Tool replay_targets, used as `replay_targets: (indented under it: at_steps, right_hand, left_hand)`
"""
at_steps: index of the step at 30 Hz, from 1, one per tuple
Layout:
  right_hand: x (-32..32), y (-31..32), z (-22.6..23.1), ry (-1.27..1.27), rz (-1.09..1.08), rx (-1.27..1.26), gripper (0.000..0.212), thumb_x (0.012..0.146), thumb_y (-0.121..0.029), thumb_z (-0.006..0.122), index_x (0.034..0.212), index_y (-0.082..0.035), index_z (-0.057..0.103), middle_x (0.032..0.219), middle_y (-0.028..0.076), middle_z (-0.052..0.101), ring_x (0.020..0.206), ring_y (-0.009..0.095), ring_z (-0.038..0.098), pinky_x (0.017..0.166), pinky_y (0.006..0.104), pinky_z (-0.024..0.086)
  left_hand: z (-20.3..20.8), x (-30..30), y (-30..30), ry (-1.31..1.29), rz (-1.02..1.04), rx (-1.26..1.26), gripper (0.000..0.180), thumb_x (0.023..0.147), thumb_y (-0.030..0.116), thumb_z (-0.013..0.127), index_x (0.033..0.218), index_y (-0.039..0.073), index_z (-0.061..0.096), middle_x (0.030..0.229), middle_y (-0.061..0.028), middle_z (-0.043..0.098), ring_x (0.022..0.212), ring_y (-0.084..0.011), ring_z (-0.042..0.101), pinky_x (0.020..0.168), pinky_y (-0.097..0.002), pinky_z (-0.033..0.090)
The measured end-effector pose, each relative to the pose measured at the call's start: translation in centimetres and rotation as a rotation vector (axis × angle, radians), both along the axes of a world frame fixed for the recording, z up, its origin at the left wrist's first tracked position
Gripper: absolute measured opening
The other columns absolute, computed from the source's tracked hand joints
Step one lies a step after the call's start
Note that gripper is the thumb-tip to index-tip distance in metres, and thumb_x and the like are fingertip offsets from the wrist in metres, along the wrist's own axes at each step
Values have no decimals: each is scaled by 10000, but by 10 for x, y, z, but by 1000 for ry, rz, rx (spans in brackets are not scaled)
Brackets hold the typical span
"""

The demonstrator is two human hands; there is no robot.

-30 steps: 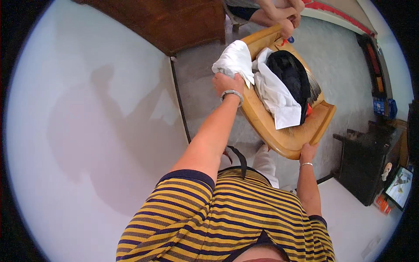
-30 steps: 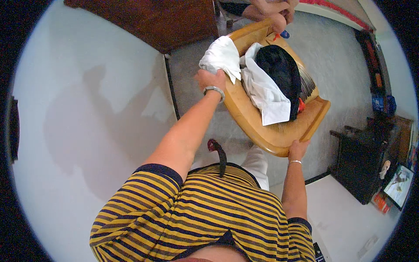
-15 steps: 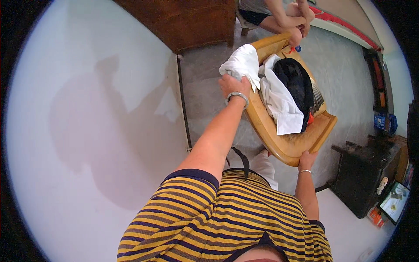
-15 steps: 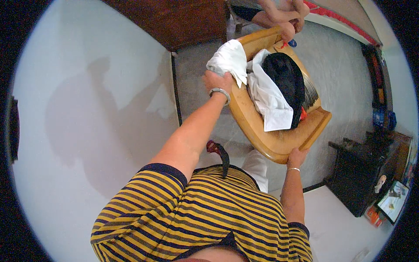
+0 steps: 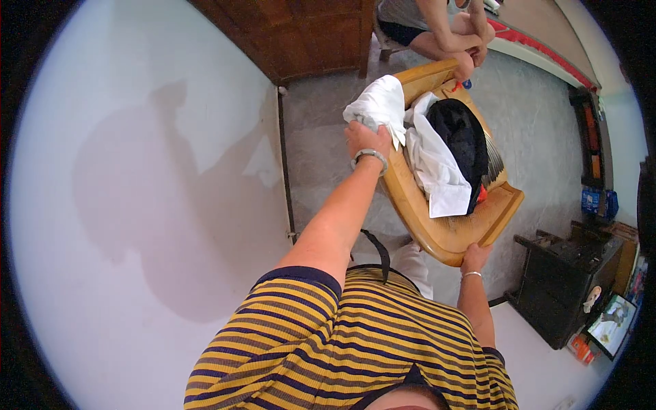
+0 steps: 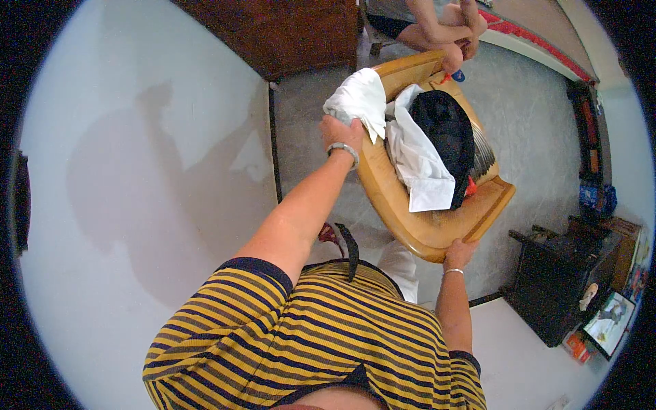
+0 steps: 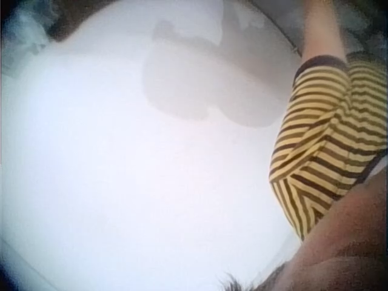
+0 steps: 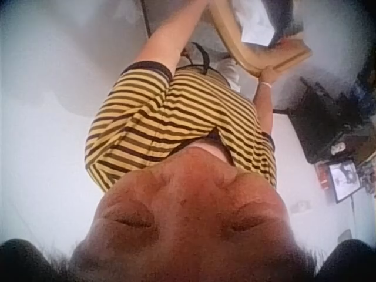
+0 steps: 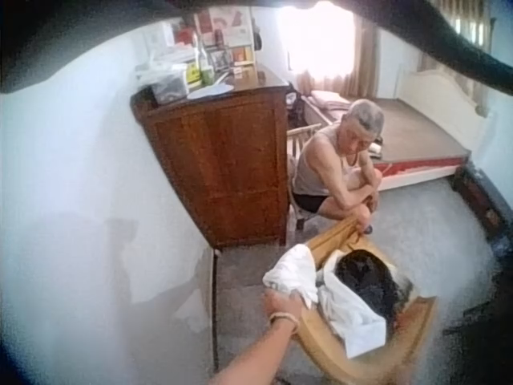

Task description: Cleaning a wall and a wooden cabinet using a wet cloth and a bucket of water.

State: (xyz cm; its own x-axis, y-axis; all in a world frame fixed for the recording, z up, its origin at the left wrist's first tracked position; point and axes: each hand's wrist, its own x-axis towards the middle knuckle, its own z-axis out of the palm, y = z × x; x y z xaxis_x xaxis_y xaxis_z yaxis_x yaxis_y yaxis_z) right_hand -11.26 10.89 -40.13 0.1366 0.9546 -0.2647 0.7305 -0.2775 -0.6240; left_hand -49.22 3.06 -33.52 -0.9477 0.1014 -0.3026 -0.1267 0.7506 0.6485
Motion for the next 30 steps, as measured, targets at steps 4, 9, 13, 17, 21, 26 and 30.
replay_targets:
  at_steps: [4,9,13,17,21,26,30]
  right_hand:
    - [-8,-4,0,-32,8,5,491,713,-37,483,1182,38,359,1070,267,536,972,396,535,861,423,412]
    - [76,22,-87,349,-72,-60,469,704,-43,497,1153,17,376,1018,261,552,923,399,546,837,423,422]
    - [25,5,-52,130,1,18,344,770,-39,505,1094,-48,392,928,115,541,797,253,546,712,371,468]
    - [59,19,-76,1170,-249,-302,492,748,-83,526,1190,10,330,943,229,562,844,361,570,757,412,456]
    - [14,5,-31,-142,78,-17,523,752,-105,527,1215,-7,304,926,251,567,847,392,569,749,431,463]
    - [14,18,-10,-307,87,-130,650,720,-107,524,1297,3,244,987,304,549,909,429,550,802,448,444]
    - [36,18,-44,-108,81,17,637,703,-85,515,1286,10,277,985,285,563,902,417,557,804,429,446]
  left_hand:
    - [0,-2,-3,-15,35,-5,513,712,275,644,1043,-41,413,1063,-236,469,978,-401,516,823,-452,445]
    - [-3,5,7,9,-11,-16,526,699,288,648,1045,-33,415,1072,-235,466,976,-399,517,818,-457,449]
    - [-17,-4,2,40,18,-26,555,689,291,650,1074,-32,413,1086,-235,464,1007,-388,504,828,-449,453]
    - [-27,-8,6,27,-59,-22,585,683,292,650,1099,-38,405,1101,-240,463,999,-383,517,839,-438,455]
    - [-20,-11,2,-9,-52,-114,572,686,298,650,1091,-38,426,1123,-231,465,1015,-365,519,842,-432,456]
    - [-33,-12,5,-37,-92,-46,545,692,308,646,1075,-27,450,1109,-223,484,1030,-362,511,845,-428,452]
    - [-54,-17,7,-28,-134,13,540,694,310,645,1069,-25,446,1096,-227,485,1007,-375,516,846,-454,441]
